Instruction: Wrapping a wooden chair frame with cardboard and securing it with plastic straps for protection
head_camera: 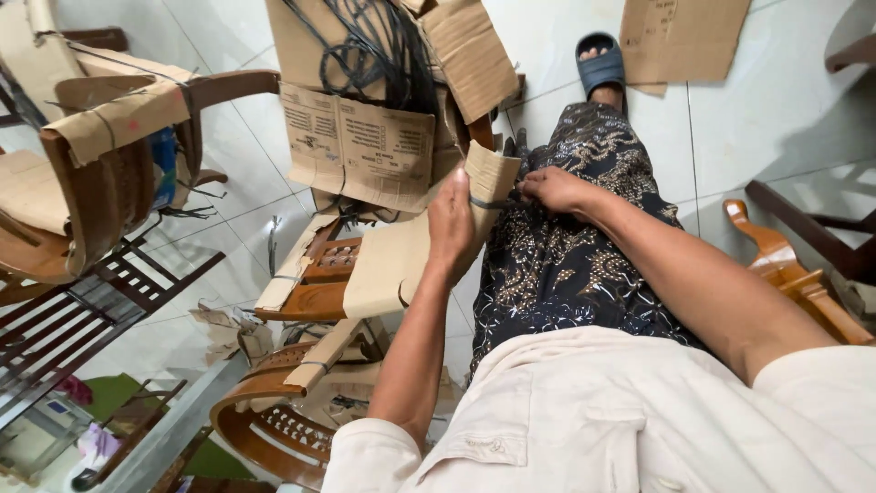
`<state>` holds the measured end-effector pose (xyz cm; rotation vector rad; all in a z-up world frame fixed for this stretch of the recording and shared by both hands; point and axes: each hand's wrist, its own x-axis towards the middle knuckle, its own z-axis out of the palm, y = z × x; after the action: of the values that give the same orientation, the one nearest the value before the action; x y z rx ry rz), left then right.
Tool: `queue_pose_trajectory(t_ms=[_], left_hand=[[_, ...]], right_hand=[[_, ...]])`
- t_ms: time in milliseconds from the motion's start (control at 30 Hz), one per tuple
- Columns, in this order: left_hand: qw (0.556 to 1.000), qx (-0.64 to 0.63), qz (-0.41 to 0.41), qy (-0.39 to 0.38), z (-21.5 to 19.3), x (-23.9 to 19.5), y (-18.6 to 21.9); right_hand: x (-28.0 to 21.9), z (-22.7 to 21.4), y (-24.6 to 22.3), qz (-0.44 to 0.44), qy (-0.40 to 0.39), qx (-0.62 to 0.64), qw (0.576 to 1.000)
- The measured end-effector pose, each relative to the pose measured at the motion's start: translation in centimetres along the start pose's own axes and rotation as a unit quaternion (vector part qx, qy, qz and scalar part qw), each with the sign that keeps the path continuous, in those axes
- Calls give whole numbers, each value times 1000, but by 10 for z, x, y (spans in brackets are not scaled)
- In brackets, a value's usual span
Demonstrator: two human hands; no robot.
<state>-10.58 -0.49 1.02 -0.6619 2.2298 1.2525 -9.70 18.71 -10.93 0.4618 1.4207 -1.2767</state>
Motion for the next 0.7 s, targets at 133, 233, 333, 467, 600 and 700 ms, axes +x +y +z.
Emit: queue_pose_trajectory(t_ms=[133, 233, 333, 467, 600, 700], left_hand=[[971, 169, 163, 51, 22, -15, -56], [919, 265, 258, 133, 29, -13, -56], [897, 261, 301, 189, 37, -12, -58], [840, 270, 394, 255, 43, -6, -68], [784, 269, 499, 253, 33, -11, -58], [781, 242, 516, 257, 31, -11, -55]], right_hand=[[-23, -11, -22, -43, 18, -57, 997], [-27, -22, -30, -52, 28, -68, 996], [-31, -32, -32, -94, 23, -226, 969], [-52, -40, -34, -122, 32, -247, 961], [-69, -41, -26, -141, 24, -186, 972], [-107, -31, -42, -164, 17, -161, 973]])
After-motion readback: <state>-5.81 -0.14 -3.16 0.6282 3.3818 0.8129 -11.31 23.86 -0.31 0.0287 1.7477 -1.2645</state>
